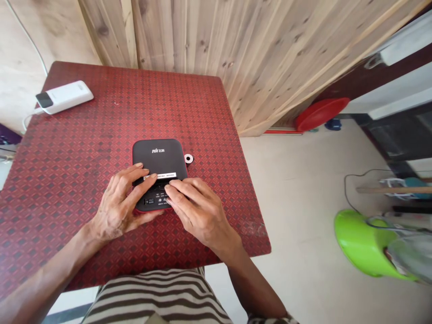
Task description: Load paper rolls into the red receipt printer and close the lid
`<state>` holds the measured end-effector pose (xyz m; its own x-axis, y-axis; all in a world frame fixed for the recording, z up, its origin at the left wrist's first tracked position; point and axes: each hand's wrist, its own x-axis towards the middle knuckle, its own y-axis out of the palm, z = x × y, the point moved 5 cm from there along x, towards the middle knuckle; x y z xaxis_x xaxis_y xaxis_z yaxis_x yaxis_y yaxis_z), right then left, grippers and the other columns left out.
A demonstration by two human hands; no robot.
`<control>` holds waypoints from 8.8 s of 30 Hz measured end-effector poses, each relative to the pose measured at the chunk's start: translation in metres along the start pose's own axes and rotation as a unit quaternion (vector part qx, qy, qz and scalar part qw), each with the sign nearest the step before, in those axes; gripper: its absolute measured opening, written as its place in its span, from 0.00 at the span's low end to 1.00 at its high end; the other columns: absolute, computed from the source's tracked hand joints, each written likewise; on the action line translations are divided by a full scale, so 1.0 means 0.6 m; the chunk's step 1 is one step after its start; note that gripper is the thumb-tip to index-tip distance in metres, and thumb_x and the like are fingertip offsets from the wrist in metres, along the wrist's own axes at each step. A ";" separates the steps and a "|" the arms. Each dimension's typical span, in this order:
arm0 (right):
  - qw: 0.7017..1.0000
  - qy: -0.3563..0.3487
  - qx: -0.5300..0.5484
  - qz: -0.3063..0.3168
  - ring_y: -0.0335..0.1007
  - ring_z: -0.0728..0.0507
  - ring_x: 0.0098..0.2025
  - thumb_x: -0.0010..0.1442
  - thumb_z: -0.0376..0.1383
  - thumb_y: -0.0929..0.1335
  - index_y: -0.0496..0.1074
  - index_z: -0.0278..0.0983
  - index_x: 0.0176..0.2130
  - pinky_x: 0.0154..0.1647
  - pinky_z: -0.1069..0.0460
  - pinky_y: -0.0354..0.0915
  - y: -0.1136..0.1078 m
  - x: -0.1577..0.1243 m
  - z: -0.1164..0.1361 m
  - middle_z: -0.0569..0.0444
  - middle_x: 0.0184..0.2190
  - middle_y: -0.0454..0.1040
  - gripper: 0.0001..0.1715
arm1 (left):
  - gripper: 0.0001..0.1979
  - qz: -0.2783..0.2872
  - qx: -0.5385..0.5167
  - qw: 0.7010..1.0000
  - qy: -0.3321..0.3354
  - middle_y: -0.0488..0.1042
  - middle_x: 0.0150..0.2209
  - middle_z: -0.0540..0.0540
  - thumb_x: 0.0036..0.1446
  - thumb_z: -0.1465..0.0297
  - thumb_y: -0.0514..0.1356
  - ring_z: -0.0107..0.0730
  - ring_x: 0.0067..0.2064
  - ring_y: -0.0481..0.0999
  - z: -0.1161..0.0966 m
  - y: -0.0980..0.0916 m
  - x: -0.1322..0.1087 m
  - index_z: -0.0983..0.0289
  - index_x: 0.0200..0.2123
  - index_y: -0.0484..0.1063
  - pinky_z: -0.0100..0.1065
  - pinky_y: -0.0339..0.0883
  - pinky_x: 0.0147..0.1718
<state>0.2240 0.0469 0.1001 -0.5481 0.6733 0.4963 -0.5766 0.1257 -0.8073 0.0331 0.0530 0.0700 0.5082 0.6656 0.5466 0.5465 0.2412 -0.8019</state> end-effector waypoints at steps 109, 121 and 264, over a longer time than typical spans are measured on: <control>0.934 0.266 0.239 -0.007 0.77 0.44 0.43 0.61 0.33 0.73 0.79 0.41 0.48 0.45 0.46 0.72 0.043 0.007 -0.231 0.54 0.45 0.83 0.14 | 0.45 -0.087 -0.028 0.992 -0.091 0.67 0.63 0.68 0.54 0.62 0.74 0.52 0.61 0.73 0.005 0.021 -0.065 0.58 0.71 0.58 0.48 0.79 0.52; 0.968 0.043 -0.011 0.247 0.75 0.39 0.51 0.71 0.25 0.65 0.77 0.31 0.49 0.52 0.44 0.72 0.019 0.128 -0.040 0.43 0.45 0.81 0.12 | 0.42 -0.085 -0.036 0.991 -0.095 0.67 0.62 0.68 0.58 0.62 0.72 0.46 0.59 0.74 0.003 0.024 -0.068 0.60 0.71 0.58 0.46 0.79 0.53; 0.973 0.158 0.167 -0.005 0.72 0.49 0.33 0.62 0.33 0.74 0.76 0.38 0.47 0.33 0.52 0.66 -0.045 0.082 -0.096 0.55 0.42 0.80 0.12 | 0.36 -0.120 -0.023 0.990 -0.069 0.74 0.54 0.65 0.53 0.65 0.75 0.44 0.53 0.78 0.007 0.006 -0.068 0.63 0.62 0.67 0.42 0.77 0.50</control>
<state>0.2472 0.1185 0.1278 -0.3580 0.8699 0.3392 -0.7748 -0.0740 -0.6278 0.0117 0.0295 0.0435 0.2657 0.6833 0.6801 0.6716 0.3749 -0.6391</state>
